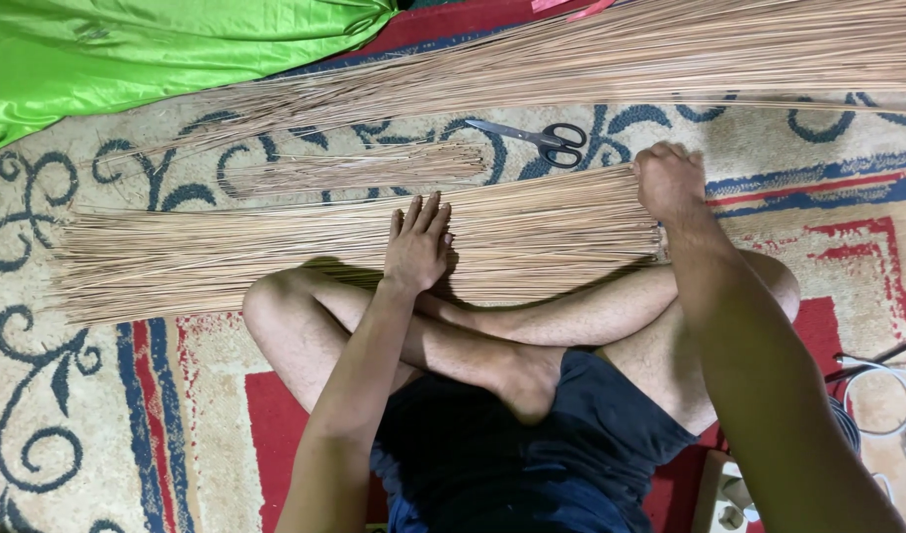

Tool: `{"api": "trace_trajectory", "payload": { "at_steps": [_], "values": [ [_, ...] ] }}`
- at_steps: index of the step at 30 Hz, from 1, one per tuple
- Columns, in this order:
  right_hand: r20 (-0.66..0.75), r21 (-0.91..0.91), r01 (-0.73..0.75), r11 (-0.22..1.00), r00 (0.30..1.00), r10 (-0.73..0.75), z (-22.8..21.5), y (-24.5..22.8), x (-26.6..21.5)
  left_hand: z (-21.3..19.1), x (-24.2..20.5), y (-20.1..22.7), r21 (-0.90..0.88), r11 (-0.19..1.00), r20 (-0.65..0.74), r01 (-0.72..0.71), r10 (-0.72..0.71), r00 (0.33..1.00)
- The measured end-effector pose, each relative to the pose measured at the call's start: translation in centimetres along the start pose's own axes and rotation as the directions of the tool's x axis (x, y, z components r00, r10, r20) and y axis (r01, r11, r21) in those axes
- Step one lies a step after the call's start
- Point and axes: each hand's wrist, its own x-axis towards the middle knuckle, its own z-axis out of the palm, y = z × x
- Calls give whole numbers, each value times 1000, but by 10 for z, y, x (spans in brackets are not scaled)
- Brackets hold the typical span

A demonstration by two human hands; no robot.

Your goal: Trimming and aligning thin wooden sticks into uniform bundles using scissors

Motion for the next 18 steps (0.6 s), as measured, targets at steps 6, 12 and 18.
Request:
{"api": "trace_trajectory", "payload": {
  "at_steps": [6,12,18],
  "values": [
    [90,302,-144,942,988,122,7,21,5,-2,-1,2,11,1000,-10,8,-8,1000],
    [150,697,-386,605,903,403,-34,6,-21,-1,-1,1,-16,1000,-1,7,-7,1000],
    [167,730,-355,584,922,351,-29,5,-12,-1,-2,3,0,1000,-13,8,-8,1000]
  ]
}}
